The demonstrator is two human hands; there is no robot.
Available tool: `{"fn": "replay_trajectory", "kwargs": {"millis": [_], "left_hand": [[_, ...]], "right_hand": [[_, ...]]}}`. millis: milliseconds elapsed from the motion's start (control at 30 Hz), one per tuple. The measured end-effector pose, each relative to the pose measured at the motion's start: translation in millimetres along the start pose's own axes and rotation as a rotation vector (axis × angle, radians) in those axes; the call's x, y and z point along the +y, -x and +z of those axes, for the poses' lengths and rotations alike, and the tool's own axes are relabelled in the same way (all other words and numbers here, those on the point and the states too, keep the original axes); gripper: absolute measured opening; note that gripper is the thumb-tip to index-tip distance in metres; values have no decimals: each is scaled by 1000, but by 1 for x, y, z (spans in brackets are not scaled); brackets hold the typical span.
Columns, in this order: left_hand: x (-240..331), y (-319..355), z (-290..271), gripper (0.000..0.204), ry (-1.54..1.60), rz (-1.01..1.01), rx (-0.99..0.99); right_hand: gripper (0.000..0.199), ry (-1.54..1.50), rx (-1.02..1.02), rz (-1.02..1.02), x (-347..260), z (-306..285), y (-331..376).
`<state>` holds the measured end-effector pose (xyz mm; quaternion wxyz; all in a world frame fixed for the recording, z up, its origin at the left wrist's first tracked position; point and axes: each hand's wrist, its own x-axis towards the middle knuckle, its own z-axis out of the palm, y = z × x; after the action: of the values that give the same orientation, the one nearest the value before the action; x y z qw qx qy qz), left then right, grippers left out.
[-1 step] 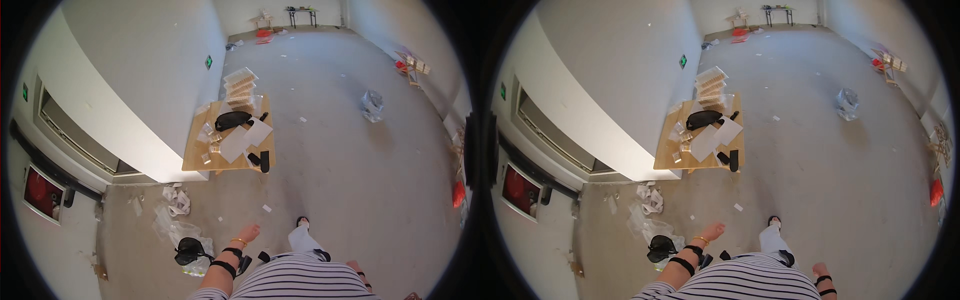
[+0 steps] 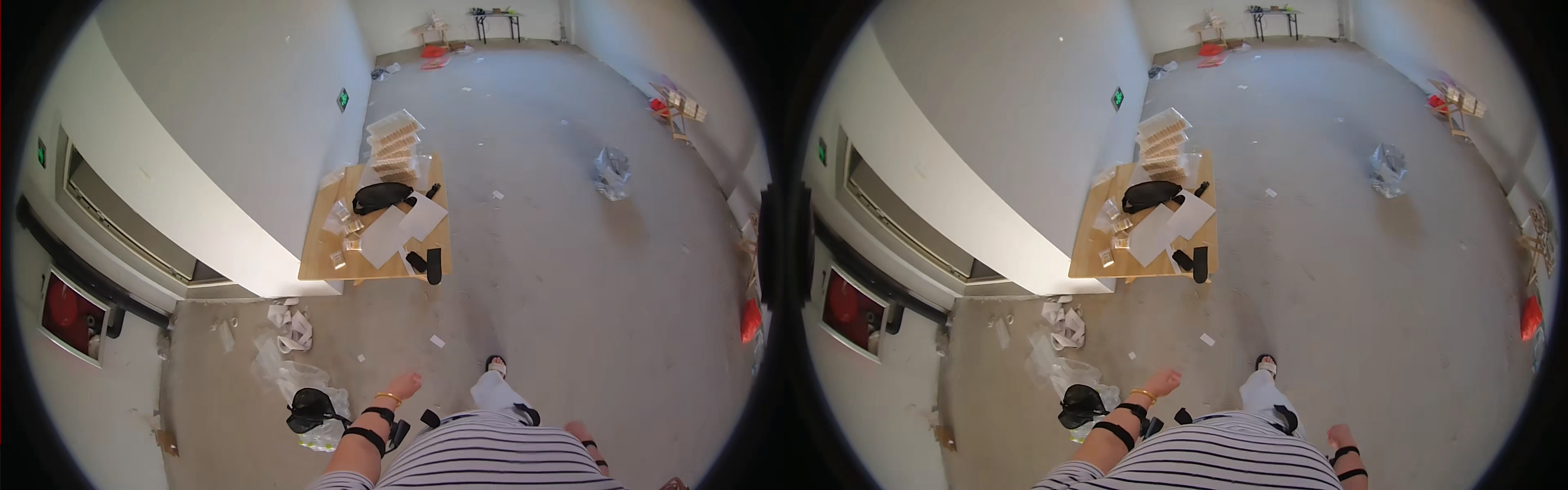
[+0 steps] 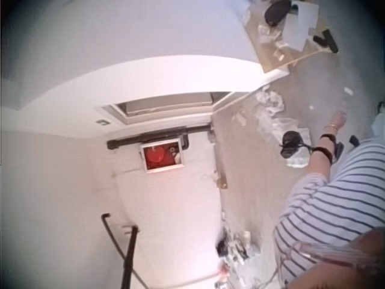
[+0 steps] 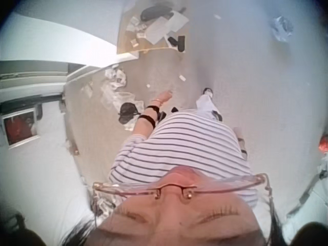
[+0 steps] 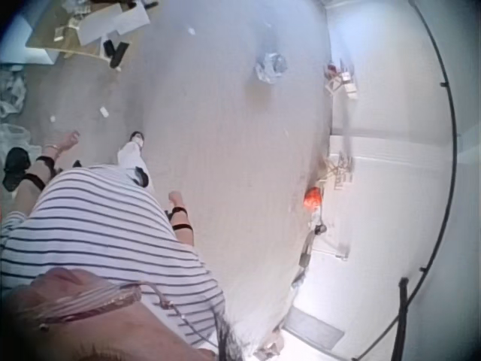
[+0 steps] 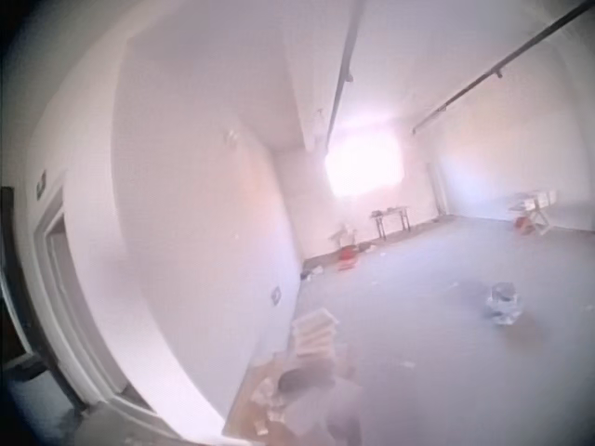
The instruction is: The recorder is labeling and packaging small black rectangular products into red plastic bags.
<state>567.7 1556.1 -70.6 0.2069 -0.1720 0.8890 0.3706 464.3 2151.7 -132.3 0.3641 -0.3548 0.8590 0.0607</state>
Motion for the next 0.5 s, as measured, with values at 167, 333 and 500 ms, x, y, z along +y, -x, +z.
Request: {"fn": "replay_trajectory", "kwargs": {"millis": [167, 333, 500], "left_hand": [[-42, -2, -23, 35, 108, -387, -48], [-59, -15, -42, 33, 301, -462, 200], [-79, -75, -76, 53, 720, -507, 110]], "right_hand": [[20, -186, 21, 172, 67, -104, -145], [17, -420, 305, 350, 48, -272, -267], [14, -643, 273, 234, -22, -396, -337]]}}
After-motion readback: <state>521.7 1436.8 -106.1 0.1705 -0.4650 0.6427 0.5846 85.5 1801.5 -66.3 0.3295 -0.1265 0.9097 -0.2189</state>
